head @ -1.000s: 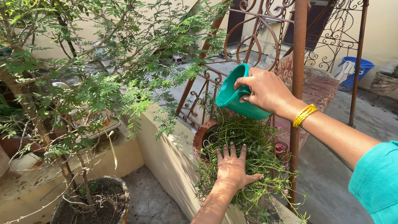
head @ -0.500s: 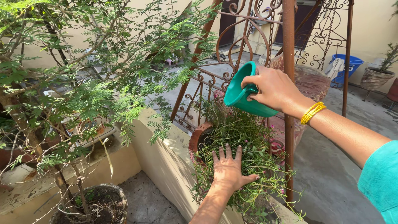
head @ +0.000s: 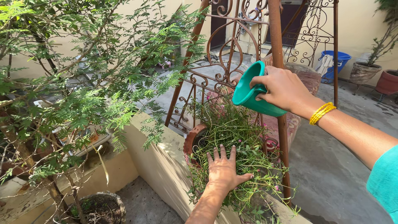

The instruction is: The person scoops water from a white bucket using a green plastic mug and waters several potted plants on a balcony. The person pours water into a small plant in a cloth bag, a plant in a terracotta pot, and a larger flowering plant in a decorative pot.

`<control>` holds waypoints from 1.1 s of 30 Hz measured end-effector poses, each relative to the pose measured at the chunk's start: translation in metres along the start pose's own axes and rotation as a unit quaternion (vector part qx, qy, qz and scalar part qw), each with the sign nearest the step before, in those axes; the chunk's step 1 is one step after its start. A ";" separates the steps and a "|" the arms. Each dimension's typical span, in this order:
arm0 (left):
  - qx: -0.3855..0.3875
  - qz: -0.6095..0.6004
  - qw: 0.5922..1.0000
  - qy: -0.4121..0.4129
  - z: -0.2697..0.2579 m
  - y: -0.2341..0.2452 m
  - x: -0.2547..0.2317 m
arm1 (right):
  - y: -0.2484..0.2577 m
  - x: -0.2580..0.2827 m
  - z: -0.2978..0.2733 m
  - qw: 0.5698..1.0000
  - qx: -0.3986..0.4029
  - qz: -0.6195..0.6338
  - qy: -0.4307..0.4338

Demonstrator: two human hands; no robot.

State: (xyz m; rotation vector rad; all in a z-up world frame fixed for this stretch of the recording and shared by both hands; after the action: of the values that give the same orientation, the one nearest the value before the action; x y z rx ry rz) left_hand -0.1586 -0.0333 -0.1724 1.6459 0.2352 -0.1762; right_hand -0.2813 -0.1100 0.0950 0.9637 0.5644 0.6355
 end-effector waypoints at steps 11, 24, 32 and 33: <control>0.022 0.018 1.000 0.011 0.003 0.003 -0.002 | 0.004 -0.009 -0.034 1.000 0.015 0.000 -0.020; 0.063 0.005 0.997 0.036 0.013 0.003 -0.004 | 0.006 0.006 -0.051 0.999 0.040 0.004 -0.020; 0.038 -0.096 0.992 0.073 0.005 0.039 -0.007 | 0.015 0.019 -0.047 0.999 0.018 0.023 0.017; 0.022 -0.112 0.991 0.076 0.007 0.042 -0.005 | 0.016 0.020 -0.047 0.999 0.014 0.027 0.021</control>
State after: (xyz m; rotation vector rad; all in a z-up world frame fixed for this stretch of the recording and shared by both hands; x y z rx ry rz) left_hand -0.1521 -0.0442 -0.1310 1.6775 0.5367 -0.2265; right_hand -0.3042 -0.0623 0.0846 0.9970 0.5877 0.6977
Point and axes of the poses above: each hand's wrist, its own z-axis towards the middle knuckle, its own y-axis out of the back of the hand, x = y × z, the point moved 5 cm from there along z, towards the middle knuckle, and after that the axes turned 4 degrees about x, right-handed, at the moved point
